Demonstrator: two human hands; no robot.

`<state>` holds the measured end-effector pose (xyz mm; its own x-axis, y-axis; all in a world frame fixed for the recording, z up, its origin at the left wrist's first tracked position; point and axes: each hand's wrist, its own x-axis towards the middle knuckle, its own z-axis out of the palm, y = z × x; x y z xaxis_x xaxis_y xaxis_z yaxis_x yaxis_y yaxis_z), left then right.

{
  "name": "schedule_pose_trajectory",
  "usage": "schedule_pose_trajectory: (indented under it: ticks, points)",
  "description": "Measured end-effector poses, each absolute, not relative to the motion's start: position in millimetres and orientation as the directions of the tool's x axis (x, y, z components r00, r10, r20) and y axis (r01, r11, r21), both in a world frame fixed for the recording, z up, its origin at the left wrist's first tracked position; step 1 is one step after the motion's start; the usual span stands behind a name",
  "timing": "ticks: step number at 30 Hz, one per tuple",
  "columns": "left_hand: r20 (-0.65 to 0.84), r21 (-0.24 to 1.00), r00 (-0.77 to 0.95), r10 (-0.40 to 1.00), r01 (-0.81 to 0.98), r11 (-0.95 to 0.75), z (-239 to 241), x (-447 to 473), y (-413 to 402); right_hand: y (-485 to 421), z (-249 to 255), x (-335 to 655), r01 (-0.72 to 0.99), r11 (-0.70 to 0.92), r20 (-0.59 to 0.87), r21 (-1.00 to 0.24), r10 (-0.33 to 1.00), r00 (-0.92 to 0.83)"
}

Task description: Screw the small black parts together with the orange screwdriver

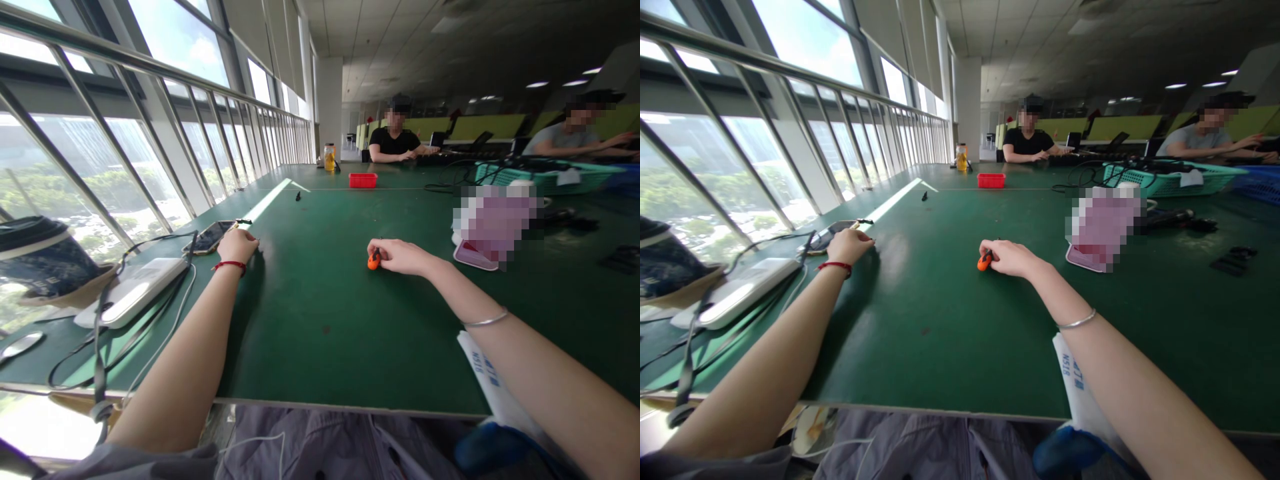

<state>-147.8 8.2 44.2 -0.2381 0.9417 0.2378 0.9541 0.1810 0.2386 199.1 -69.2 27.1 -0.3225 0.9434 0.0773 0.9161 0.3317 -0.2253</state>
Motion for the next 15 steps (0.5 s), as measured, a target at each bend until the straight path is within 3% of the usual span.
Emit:
schedule_pose_trajectory:
  ticks: [4, 9, 15]
  points:
    - [0.177, 0.294, -0.313, 0.933, 0.922, 0.253, 50.1, -160.0, 9.1, -69.8, 28.4, 198.1, 0.922, 0.320, 0.064, -0.219, 0.947, -0.314]
    - [0.223, 0.335, -0.364, 0.904, 0.900, 0.279, 53.3, -180.4, 11.5, -69.3, 28.4, 198.0, 0.924, 0.310, 0.050, -0.224, 0.951, -0.306]
    - [0.234, 0.338, -0.329, 0.915, 0.910, 0.241, 49.5, -181.8, 10.5, -68.9, 27.7, 197.9, 0.919, 0.321, 0.055, -0.227, 0.947, -0.317]
